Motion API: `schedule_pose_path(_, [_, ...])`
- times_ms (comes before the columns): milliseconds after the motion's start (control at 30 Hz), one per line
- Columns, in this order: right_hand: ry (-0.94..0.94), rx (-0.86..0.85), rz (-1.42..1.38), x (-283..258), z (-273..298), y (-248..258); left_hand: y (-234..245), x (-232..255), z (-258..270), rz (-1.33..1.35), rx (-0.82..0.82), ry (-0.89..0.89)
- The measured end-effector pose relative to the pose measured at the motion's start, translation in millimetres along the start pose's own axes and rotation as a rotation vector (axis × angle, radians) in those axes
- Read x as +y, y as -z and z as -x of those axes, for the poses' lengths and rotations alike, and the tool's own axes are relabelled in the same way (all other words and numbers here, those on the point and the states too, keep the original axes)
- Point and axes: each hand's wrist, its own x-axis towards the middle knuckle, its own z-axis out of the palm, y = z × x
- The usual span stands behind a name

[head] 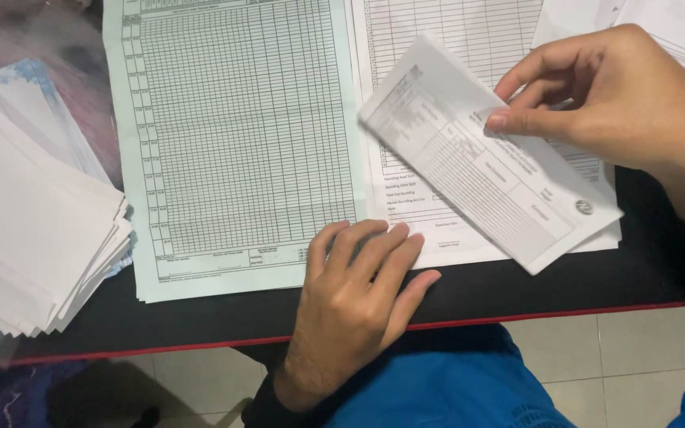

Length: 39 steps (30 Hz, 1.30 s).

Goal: Folding printed forms and inserting them into envelopes at a desk

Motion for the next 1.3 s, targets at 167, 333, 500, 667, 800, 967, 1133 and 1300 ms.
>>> schedule_pose_path(167, [-0.009,-0.198,-0.046,-6.9,5.1,1.3,6.2,4.0,3.0,0.115,0.222,0.131])
schedule_pose_path(333, [0.126,-0.393,-0.062,6.8,10.0,-9.9,12.9,4.6,6.9,0.213,0.362,0.369])
schedule_pose_path(500, [0.127,-0.450,0.020,11.2,12.1,-13.4,16.7,7.4,5.9,0.554,0.334,0.598])
schedule_pose_path(667, [0.222,-0.423,0.166,30.5,7.6,10.4,8.1,2.5,13.5,0.621,0.521,0.707])
schedule_pose_path(800, [0.053,-0.359,-0.046,36.6,2.8,37.2,6.5,1.0,15.0,0.723,0.585,0.729])
schedule_pose_path(967, [0.490,-0.558,-0.271,78.6,-22.1,38.2,1.5,-4.5,18.6,0.715,0.702,0.733])
schedule_pose_path(1133, [0.635,-0.346,-0.038,100.1,-12.1,29.6,5.7,-6.6,18.3,0.640,0.767,0.721])
schedule_pose_path(1300, [0.527,-0.296,-0.149,133.4,-30.3,28.6,10.2,0.2,16.8,0.565,0.755,0.649])
